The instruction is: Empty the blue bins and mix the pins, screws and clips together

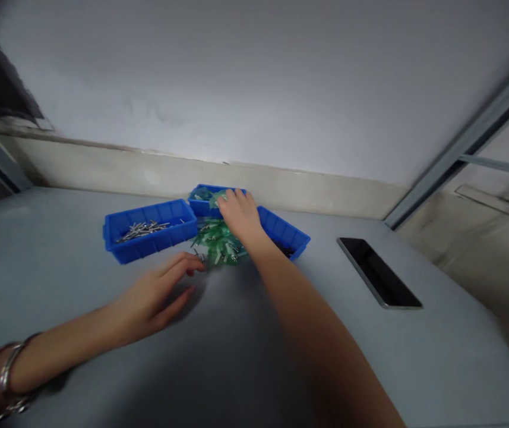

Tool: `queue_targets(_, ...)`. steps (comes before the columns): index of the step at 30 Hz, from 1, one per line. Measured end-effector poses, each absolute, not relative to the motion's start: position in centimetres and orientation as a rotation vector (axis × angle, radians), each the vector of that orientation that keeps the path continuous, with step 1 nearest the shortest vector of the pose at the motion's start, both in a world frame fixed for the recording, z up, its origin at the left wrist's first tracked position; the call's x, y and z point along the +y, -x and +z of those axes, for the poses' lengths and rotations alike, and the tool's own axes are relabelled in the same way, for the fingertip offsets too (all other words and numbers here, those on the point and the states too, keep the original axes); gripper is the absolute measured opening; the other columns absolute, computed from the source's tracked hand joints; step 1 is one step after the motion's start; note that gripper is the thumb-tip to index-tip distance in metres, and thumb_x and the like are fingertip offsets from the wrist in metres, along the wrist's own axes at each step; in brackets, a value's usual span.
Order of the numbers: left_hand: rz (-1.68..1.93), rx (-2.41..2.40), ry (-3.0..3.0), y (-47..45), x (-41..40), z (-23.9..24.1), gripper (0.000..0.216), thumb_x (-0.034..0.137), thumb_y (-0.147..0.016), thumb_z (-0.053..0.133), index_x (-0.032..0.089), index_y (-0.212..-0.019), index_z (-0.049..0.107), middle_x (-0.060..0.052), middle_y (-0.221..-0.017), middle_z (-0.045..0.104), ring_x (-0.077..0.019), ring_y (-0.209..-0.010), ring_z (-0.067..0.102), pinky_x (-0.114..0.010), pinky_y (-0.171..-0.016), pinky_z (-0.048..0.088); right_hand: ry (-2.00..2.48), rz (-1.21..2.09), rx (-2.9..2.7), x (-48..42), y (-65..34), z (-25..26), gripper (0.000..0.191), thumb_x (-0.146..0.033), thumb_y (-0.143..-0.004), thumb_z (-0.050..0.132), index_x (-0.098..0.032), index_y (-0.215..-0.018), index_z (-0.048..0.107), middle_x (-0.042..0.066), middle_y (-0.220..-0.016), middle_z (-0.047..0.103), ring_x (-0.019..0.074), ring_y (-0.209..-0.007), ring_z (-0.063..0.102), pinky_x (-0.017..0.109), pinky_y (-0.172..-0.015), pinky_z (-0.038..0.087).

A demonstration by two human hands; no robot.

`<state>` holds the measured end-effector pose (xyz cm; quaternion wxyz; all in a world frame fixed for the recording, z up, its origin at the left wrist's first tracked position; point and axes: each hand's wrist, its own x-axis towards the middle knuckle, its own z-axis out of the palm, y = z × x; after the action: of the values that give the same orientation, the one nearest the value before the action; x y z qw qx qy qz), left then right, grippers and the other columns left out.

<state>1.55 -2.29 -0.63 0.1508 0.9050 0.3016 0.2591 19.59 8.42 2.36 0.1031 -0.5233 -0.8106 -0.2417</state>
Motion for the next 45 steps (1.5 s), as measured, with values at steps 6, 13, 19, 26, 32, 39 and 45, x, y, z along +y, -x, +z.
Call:
queue_targets(6, 0.687, 0.897, -2.600, -1.5, -2.3, -0.8, 0.029, 0.015, -0.082, 0.041, 0.018, -0.111, 0.043, -0.009, -0.110, 0.050, -0.0211, -0.097, 0.052, -0.037, -0.084, 0.046, 1.578, -0.644, -2.361, 8.8, -19.3, 2.5, 0.029, -0.014, -0.090, 0.035, -0.017, -0.105, 0.060, 0.012, -0.103, 0.059, 0.0232, -0.097, 0.049, 0.032, -0.076, 0.034)
queue_targets(13, 0.689, 0.900, -2.607, -1.4, -2.4, -0.7, 0.028, 0.014, -0.083, 0.041, 0.019, -0.110, 0.042, -0.009, -0.108, 0.050, -0.0200, -0.095, 0.052, -0.036, -0.083, 0.047, 1.712, -0.518, -2.265, 10.5, -19.1, 2.5, 0.031, -0.016, -0.091, 0.035, -0.016, -0.103, 0.063, 0.014, -0.098, 0.061, 0.0242, -0.094, 0.052, 0.033, -0.074, 0.037)
queue_targets(19, 0.688, 0.892, -2.606, -1.4, -2.3, -0.9, 0.029, 0.014, -0.082, 0.041, 0.019, -0.111, 0.042, -0.009, -0.110, 0.050, -0.0206, -0.096, 0.052, -0.037, -0.084, 0.047, 1.740, -0.422, -2.292, 10.8, -19.0, 2.4, 0.032, -0.022, -0.092, 0.034, -0.019, -0.103, 0.064, 0.013, -0.099, 0.064, 0.0269, -0.103, 0.047, 0.041, -0.078, 0.036)
queue_targets(26, 0.664, 0.901, -2.600, -1.4, -2.4, -0.7, 0.027, 0.015, -0.083, 0.040, 0.019, -0.110, 0.042, -0.009, -0.109, 0.050, -0.0207, -0.096, 0.052, -0.037, -0.083, 0.047, 1.775, -0.396, -2.260, 10.9, -19.0, 2.1, 0.034, -0.023, -0.092, 0.033, -0.021, -0.104, 0.065, 0.014, -0.097, 0.063, 0.0308, -0.105, 0.044, 0.045, -0.078, 0.036)
queue_targets(32, 0.663, 0.913, -2.623, -1.3, -2.4, -0.9, 0.028, 0.015, -0.083, 0.041, 0.019, -0.111, 0.042, -0.009, -0.108, 0.050, -0.0207, -0.094, 0.052, -0.037, -0.082, 0.047, 1.836, -0.397, -2.174, 10.4, -19.5, 2.0, 0.033, -0.021, -0.090, 0.037, -0.022, -0.115, 0.059, 0.015, -0.104, 0.059, 0.0331, -0.104, 0.043, 0.046, -0.078, 0.035)
queue_targets(39, 0.702, 0.959, -2.638, -1.4, -2.2, -0.8, 0.028, 0.013, -0.081, 0.040, 0.017, -0.108, 0.045, -0.009, -0.107, 0.050, -0.0212, -0.095, 0.051, -0.038, -0.083, 0.046, 1.590, -0.440, -2.375, 5.7, -19.0, 2.4, 0.034, -0.018, -0.087, 0.041, -0.017, -0.118, 0.055, 0.012, -0.112, 0.056, 0.0277, -0.109, 0.039, 0.039, -0.082, 0.031)
queue_targets(45, 0.744, 1.026, -2.655, -1.4, -2.1, -0.9, 0.029, 0.010, -0.078, 0.041, 0.017, -0.105, 0.047, -0.008, -0.106, 0.051, -0.0209, -0.097, 0.051, -0.037, -0.085, 0.045, 1.459, -0.327, -2.663, 2.5, -19.0, 0.9, 0.030, -0.034, -0.083, 0.053, -0.018, -0.107, 0.060, 0.011, -0.104, 0.061, 0.0286, -0.101, 0.043, 0.037, -0.073, 0.030)
